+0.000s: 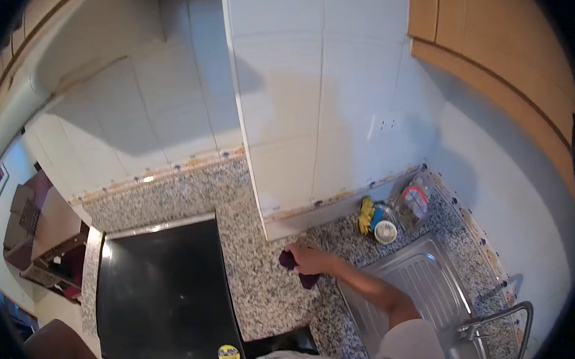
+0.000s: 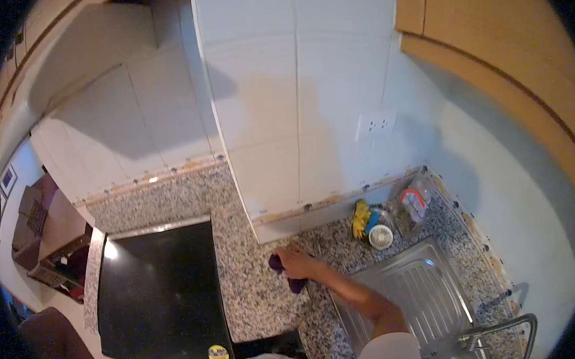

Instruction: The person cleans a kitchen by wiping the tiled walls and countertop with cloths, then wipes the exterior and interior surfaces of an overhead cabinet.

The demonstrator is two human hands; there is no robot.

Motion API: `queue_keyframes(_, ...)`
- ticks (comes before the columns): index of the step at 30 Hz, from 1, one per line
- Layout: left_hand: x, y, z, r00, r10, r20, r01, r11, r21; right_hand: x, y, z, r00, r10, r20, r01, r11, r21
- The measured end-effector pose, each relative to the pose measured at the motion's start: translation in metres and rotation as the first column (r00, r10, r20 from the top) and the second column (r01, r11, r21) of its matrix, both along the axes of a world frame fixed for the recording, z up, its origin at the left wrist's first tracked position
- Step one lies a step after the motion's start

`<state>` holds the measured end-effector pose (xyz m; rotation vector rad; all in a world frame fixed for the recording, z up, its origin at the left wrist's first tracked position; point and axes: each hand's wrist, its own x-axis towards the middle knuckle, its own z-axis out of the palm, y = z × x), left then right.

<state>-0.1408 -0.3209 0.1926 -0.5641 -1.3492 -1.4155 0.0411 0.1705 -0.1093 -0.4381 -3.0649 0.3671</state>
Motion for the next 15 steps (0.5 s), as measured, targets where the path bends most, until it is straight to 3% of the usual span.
queue_keyframes(2, 0.003, -0.018, -0.007, 0.997, 0.067, 0.044, -0.068, 0.998, 0.009, 0.026, -0.005, 0.041, 0.991, -0.009, -0.136, -0.046, 0.915, -0.401)
queue_keyframes(3, 0.003, -0.024, -0.01, 0.994, 0.09, 0.061, -0.091, 0.996, 0.006, 0.04, -0.017, 0.139, 0.987, 0.005, -0.163, -0.076, 0.9, -0.43)
queue_keyframes(4, 0.005, -0.027, -0.013, 0.991, 0.107, 0.075, -0.107, 0.994, -0.005, 0.058, -0.017, 0.176, 0.896, -0.017, -0.443, -0.146, 0.933, -0.33)
queue_keyframes(5, 0.004, -0.029, -0.015, 0.989, 0.12, 0.087, -0.119, 0.993, -0.017, 0.087, -0.019, 0.229, 0.715, -0.069, -0.695, -0.148, 0.958, -0.247)
queue_keyframes(6, 0.005, -0.03, -0.017, 0.987, 0.133, 0.095, -0.131, 0.991, -0.025, 0.12, -0.03, 0.273, 0.478, -0.006, -0.878, -0.181, 0.978, -0.105)
queue_keyframes(7, 0.007, -0.034, -0.018, 0.983, 0.147, 0.108, -0.144, 0.989, -0.033, 0.15, -0.044, 0.316, 0.27, 0.138, -0.953, -0.221, 0.972, 0.078)
queue_keyframes(8, 0.007, -0.034, -0.019, 0.982, 0.15, 0.113, -0.147, 0.988, -0.038, 0.175, -0.061, 0.349, 0.099, 0.3, -0.949, -0.268, 0.926, 0.265)
queue_keyframes(10, 0.009, -0.034, -0.024, 0.979, 0.159, 0.124, -0.156, 0.987, -0.031, 0.208, -0.1, 0.383, -0.085, 0.503, -0.86, -0.299, 0.811, 0.503)
queue_keyframes(12, 0.012, -0.033, -0.025, 0.978, 0.164, 0.13, -0.161, 0.987, -0.03, 0.219, -0.128, 0.392, -0.163, 0.565, -0.809, -0.3, 0.753, 0.586)
queue_keyframes(15, 0.011, -0.027, -0.032, 0.976, 0.153, 0.158, -0.152, 0.988, -0.017, 0.213, -0.14, 0.394, -0.176, 0.555, -0.813, -0.285, 0.762, 0.582)
